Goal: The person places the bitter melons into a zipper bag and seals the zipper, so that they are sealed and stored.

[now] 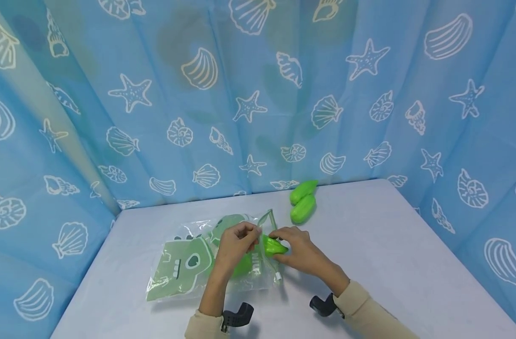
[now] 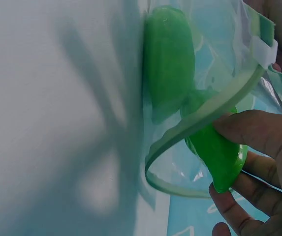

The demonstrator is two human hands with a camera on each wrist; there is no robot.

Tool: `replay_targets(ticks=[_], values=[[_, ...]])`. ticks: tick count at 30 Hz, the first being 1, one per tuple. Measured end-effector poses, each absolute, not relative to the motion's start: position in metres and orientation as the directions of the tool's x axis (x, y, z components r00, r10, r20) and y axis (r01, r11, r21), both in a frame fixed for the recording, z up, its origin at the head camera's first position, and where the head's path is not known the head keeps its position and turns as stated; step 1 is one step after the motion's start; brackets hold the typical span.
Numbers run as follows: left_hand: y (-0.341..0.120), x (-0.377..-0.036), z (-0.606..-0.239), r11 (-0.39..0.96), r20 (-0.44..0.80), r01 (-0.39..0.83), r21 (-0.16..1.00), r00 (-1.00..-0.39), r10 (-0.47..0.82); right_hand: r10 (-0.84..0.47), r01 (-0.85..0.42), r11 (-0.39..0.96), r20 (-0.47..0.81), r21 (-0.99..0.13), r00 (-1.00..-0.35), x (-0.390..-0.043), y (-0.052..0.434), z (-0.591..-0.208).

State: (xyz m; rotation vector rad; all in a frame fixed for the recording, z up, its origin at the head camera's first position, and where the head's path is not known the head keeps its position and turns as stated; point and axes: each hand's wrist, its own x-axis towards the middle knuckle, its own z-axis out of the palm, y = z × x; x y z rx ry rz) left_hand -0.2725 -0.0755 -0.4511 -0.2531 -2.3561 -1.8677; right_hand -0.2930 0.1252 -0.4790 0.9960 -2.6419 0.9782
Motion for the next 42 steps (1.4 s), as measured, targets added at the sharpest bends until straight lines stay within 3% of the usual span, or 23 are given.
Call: replay_targets(ticks=[20,31,36,42], values=[[-0.079,-0.272,-0.455,0.207,0.192,0.199,0.958,-0.98,0.056,-0.515,-0.619,0.553,0.356,-0.557,-0.78,-0.3,0.095,-0.486],[-0.078,-0.268,-0.458,0.204,0.163,0.171,0.964,-0.985,0.056,-0.557,-0.593,0.466,0.303,-0.657,-0.773,-0.309,0.119,-0.479],[-0.082,-0.272,-0.454,0.228,0.174,0.177,0.957,-0.984,0.035,-0.493,-0.593,0.496,0.357,-0.634,-0.793,-0.32,0.122,-0.471],[-0.083,-0.275,-0.451,0.234,0.18,0.184,0.955,-0.983,0.04,-0.318,-0.526,0.576,0.421,-0.625,-0.849,-0.33,0.13,-0.465]])
